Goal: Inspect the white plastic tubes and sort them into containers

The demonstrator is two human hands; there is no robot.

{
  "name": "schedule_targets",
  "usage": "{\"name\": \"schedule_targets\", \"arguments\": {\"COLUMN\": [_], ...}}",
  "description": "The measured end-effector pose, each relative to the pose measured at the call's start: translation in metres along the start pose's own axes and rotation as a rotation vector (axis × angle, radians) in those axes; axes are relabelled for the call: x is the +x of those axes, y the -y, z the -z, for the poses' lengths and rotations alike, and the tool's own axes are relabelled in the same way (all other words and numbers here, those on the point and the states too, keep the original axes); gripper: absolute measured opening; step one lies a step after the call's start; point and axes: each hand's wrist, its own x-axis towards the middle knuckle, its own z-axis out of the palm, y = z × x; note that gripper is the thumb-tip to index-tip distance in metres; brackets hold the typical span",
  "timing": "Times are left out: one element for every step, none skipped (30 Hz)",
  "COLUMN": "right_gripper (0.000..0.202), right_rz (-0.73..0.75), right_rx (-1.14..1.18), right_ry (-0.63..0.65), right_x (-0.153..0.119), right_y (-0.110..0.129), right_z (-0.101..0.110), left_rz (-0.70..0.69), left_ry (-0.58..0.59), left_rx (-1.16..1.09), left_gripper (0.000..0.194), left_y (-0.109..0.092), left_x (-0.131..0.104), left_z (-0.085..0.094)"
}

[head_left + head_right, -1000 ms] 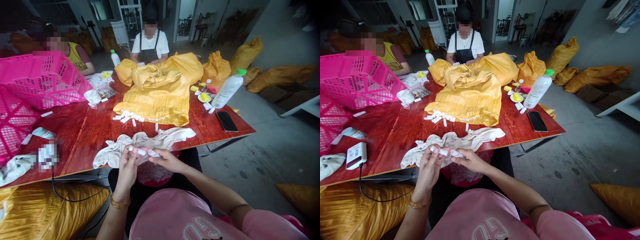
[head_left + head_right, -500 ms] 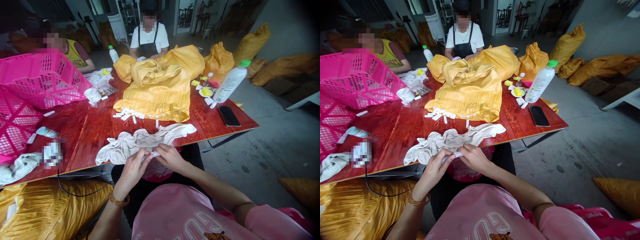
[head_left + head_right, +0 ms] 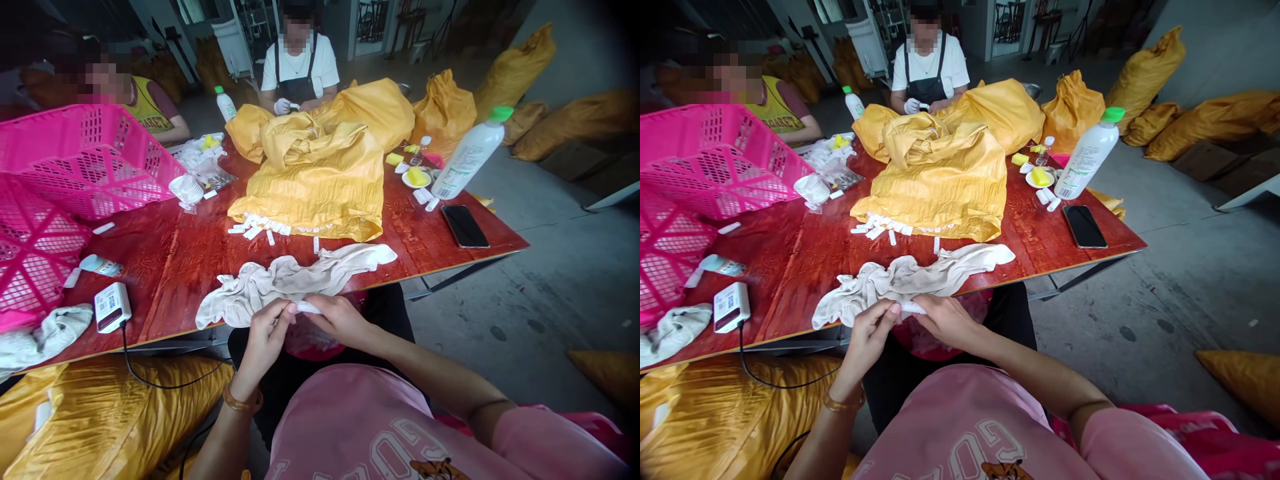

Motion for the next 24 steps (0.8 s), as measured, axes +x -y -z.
{"name": "schedule_targets", "arguments": {"right_gripper": [0.021, 0.023, 0.024, 0.024, 0.024, 0.024, 0.024, 0.025, 0.025, 0.025, 0.025, 0.025, 0.024, 0.023, 0.023, 0.023, 0.024, 0.025, 0.026, 0.026, 0.026, 0.025, 0.024, 0.022], "right_rz": [-0.001, 0.005, 0.026, 0.057, 0.09, 0.118, 0.134, 0.136, 0.124, 0.102, 0.075, 0.048, 0.026, 0.012, 0.012, 0.03, 0.06, 0.094, 0.126, 0.149, 0.159, 0.159, 0.159, 0.163], "right_rx": [-0.157, -0.301, -0.414, -0.492, -0.543, -0.577, -0.601, -0.616, -0.622, -0.61, -0.572, -0.504, -0.406, -0.286, -0.155, -0.027, 0.081, 0.16, 0.205, 0.214, 0.191, 0.15, 0.103, 0.062], "right_ry": [-0.058, -0.107, -0.138, -0.155, -0.168, -0.18, -0.19, -0.195, -0.191, -0.179, -0.156, -0.118, -0.071, -0.015, 0.052, 0.123, 0.191, 0.248, 0.296, 0.329, 0.347, 0.356, 0.362, 0.37], "right_x": [0.0, -0.001, -0.001, -0.002, -0.004, -0.005, -0.007, -0.009, -0.01, -0.012, -0.012, -0.013, -0.012, -0.011, -0.01, -0.008, -0.005, -0.002, 0.001, 0.003, 0.006, 0.009, 0.011, 0.013], "right_y": [-0.001, -0.002, -0.004, -0.006, -0.008, -0.01, -0.011, -0.012, -0.013, -0.012, -0.011, -0.01, -0.009, -0.008, -0.007, -0.006, -0.005, -0.005, -0.005, -0.004, -0.004, -0.003, -0.003, -0.002], "right_z": [-0.003, -0.006, -0.008, -0.01, -0.012, -0.014, -0.015, -0.017, -0.018, -0.019, -0.019, -0.018, -0.016, -0.013, -0.008, -0.003, 0.003, 0.01, 0.017, 0.022, 0.027, 0.031, 0.034, 0.036], "left_rz": [0.05, 0.093, 0.123, 0.143, 0.159, 0.173, 0.188, 0.204, 0.218, 0.225, 0.221, 0.204, 0.178, 0.148, 0.118, 0.09, 0.067, 0.045, 0.02, -0.007, -0.032, -0.05, -0.058, -0.057], "left_ry": [-0.008, -0.018, -0.028, -0.033, -0.033, -0.034, -0.04, -0.047, -0.054, -0.065, -0.077, -0.082, -0.077, -0.062, -0.032, 0.008, 0.058, 0.105, 0.144, 0.178, 0.205, 0.227, 0.249, 0.268], "left_rx": [-0.034, -0.067, -0.096, -0.122, -0.149, -0.181, -0.218, -0.256, -0.287, -0.299, -0.283, -0.241, -0.186, -0.13, -0.081, -0.042, -0.009, 0.021, 0.052, 0.081, 0.103, 0.114, 0.115, 0.107], "left_gripper": [0.032, 0.035, 0.037, 0.037, 0.038, 0.038, 0.039, 0.04, 0.042, 0.043, 0.043, 0.042, 0.04, 0.036, 0.031, 0.025, 0.021, 0.017, 0.015, 0.013, 0.013, 0.013, 0.013, 0.014], "left_y": [0.0, -0.001, -0.001, 0.0, 0.001, 0.002, 0.003, 0.004, 0.005, 0.007, 0.008, 0.009, 0.011, 0.013, 0.015, 0.017, 0.018, 0.019, 0.019, 0.018, 0.017, 0.015, 0.013, 0.011], "left_x": [-0.001, -0.001, -0.002, -0.003, -0.004, -0.005, -0.006, -0.007, -0.008, -0.01, -0.011, -0.013, -0.015, -0.016, -0.017, -0.018, -0.018, -0.018, -0.017, -0.017, -0.016, -0.015, -0.015, -0.015], "left_z": [-0.003, -0.006, -0.01, -0.013, -0.016, -0.019, -0.022, -0.024, -0.027, -0.03, -0.032, -0.034, -0.035, -0.035, -0.033, -0.031, -0.027, -0.024, -0.02, -0.016, -0.013, -0.01, -0.009, -0.008]}}
